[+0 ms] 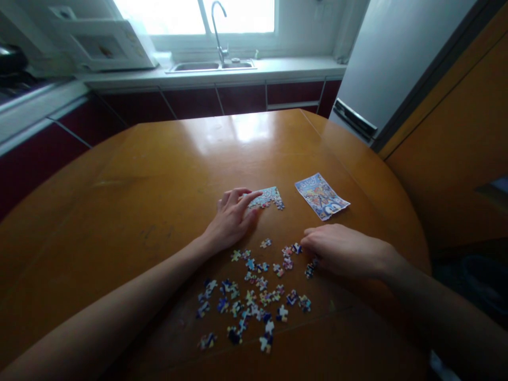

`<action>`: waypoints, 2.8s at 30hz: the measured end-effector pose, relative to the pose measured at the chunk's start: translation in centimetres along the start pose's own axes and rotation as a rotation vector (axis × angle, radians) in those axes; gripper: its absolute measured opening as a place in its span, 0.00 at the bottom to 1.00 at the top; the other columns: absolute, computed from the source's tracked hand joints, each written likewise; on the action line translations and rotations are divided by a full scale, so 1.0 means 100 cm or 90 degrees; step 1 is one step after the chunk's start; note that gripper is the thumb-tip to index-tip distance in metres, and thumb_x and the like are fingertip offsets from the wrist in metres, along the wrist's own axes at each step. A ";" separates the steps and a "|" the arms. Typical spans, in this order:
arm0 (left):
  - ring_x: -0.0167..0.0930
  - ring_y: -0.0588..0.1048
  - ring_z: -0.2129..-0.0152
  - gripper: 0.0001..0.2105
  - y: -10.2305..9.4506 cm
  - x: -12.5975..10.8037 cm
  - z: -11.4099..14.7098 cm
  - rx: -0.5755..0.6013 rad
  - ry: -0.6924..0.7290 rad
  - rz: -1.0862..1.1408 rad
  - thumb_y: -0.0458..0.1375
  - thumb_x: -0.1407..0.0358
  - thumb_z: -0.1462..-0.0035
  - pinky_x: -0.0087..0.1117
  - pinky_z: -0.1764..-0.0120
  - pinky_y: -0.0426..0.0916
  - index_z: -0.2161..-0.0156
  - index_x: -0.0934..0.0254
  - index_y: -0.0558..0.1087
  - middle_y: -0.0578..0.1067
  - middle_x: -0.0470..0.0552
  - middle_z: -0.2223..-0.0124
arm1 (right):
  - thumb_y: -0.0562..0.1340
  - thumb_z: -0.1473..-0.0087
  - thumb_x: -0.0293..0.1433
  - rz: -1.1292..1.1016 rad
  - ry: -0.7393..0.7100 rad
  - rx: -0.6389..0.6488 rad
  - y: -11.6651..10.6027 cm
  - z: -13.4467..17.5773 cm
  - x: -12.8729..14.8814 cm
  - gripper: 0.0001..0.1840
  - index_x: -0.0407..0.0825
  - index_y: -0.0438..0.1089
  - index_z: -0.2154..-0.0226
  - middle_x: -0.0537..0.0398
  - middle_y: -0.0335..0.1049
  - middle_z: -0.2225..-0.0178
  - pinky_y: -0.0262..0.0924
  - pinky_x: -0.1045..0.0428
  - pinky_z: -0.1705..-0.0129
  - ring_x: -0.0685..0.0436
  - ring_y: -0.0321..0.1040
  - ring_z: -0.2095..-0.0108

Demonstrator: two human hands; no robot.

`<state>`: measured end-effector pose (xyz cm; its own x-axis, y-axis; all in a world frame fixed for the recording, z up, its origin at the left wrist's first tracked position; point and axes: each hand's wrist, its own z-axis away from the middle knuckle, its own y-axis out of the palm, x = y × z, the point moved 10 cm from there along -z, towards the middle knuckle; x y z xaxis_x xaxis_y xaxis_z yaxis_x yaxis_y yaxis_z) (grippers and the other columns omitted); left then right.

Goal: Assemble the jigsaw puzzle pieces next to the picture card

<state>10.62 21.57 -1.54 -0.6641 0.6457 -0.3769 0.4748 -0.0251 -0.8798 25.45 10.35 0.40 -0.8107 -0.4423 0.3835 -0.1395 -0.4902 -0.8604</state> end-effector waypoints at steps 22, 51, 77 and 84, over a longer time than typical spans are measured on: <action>0.40 0.63 0.45 0.16 -0.004 -0.001 0.000 -0.019 -0.013 0.013 0.53 0.61 0.32 0.48 0.41 0.60 0.42 0.57 0.68 0.69 0.54 0.45 | 0.59 0.44 0.24 -0.301 -0.042 -0.125 -0.027 -0.019 -0.023 0.12 0.46 0.79 0.64 0.51 0.79 0.66 0.63 0.53 0.64 0.47 0.72 0.67; 0.40 0.63 0.45 0.15 -0.004 -0.002 0.002 -0.023 -0.010 0.003 0.53 0.62 0.33 0.47 0.42 0.60 0.43 0.57 0.69 0.69 0.54 0.44 | 0.62 0.51 0.21 -0.329 0.098 -0.272 -0.020 -0.039 -0.051 0.10 0.47 0.79 0.71 0.52 0.79 0.71 0.63 0.52 0.68 0.47 0.71 0.71; 0.39 0.63 0.46 0.15 -0.003 -0.003 0.003 -0.023 -0.015 -0.010 0.54 0.72 0.37 0.47 0.41 0.61 0.47 0.56 0.71 0.69 0.52 0.45 | 0.61 0.40 0.27 -0.121 -0.078 -0.328 -0.008 -0.044 0.011 0.08 0.50 0.78 0.66 0.49 0.70 0.63 0.63 0.48 0.59 0.43 0.65 0.60; 0.39 0.63 0.45 0.15 -0.002 -0.002 0.003 -0.026 -0.016 -0.004 0.54 0.71 0.38 0.48 0.41 0.61 0.47 0.55 0.71 0.69 0.51 0.45 | 0.60 0.39 0.25 -0.107 -0.076 -0.331 -0.003 -0.047 0.014 0.11 0.50 0.78 0.65 0.49 0.70 0.63 0.61 0.47 0.57 0.42 0.64 0.59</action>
<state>10.48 21.22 -1.35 -0.6808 0.6267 -0.3792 0.4939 0.0104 -0.8695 21.68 13.41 -0.36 -0.6876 -0.4862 0.5393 -0.5483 -0.1393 -0.8246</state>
